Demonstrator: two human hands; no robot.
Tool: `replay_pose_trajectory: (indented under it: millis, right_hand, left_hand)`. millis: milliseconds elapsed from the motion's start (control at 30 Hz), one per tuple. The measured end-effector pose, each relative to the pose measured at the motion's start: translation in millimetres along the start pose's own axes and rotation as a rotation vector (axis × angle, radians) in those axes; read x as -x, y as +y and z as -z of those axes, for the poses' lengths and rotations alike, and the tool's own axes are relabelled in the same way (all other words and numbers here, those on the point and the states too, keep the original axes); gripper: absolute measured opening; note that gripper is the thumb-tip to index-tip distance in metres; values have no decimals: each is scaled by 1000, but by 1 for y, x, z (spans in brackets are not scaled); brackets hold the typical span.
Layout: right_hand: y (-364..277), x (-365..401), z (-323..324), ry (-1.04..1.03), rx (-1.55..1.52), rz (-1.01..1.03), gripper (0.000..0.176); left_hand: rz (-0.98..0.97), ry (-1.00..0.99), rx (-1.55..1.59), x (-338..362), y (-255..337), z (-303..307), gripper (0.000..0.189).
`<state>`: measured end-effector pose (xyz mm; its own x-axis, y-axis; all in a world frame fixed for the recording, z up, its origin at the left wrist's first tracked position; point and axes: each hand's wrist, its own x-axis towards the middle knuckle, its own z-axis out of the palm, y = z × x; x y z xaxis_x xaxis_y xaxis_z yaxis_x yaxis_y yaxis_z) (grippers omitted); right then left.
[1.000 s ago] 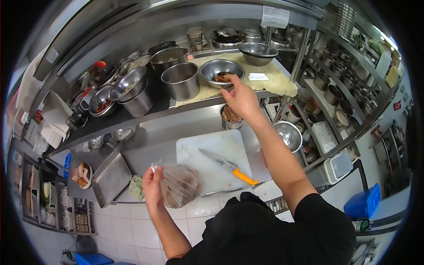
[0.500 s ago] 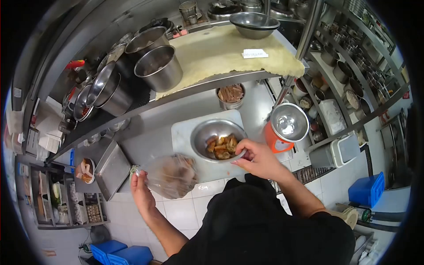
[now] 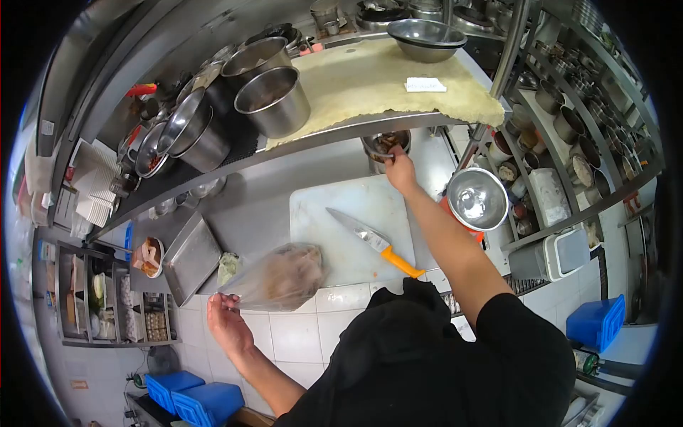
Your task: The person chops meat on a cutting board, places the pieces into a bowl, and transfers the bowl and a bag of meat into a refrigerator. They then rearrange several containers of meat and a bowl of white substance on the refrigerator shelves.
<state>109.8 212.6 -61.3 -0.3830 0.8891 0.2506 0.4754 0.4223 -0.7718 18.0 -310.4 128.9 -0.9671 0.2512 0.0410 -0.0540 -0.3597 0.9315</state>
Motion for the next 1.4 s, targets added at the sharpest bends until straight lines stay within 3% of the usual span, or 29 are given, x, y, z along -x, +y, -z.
replay_pose_trajectory:
  millis: [100, 200, 300, 400, 500, 600, 700, 800, 1000, 1300, 1400]
  right_hand:
    - [-2, 8, 9, -138, 81, -29, 28]
    - [-6, 13, 15, -93, 75, 11, 35]
    - [-12, 36, 26, 76, -127, 69, 43]
    - [5, 51, 17, 229, -325, -142, 47]
    - [3, 34, 19, 171, -676, -656, 41]
    - [47, -4, -22, 160, -1074, -907, 30]
    - [64, -16, -50, 117, -1074, -834, 23]
    - [42, -11, -47, 202, -1153, -767, 24]
    - [43, -33, -58, 349, -1327, -857, 24]
    - [9, -37, -35, 291, -1312, -868, 14]
    - [-16, -15, -10, 177, -1295, -797, 15]
  left_hand:
    - [8, 73, -11, 13, 7, 0, 19]
    - [5, 80, -10, 18, 9, 1, 18]
    - [-10, 66, 26, 14, 8, 12, 18]
    - [-22, 163, 53, 15, 14, 14, 16]
    - [-28, 192, 16, 17, 23, 8, 15]
    - [-21, 208, -22, 17, 26, 13, 14]
    - [-27, 270, -29, 20, 26, 20, 14]
    - [-10, 298, -19, 30, 33, 28, 13]
    - [3, 413, -8, 39, 36, 37, 18]
    - [-7, 412, 0, 44, 42, 41, 25]
    - [-27, 311, 6, 43, 41, 51, 20]
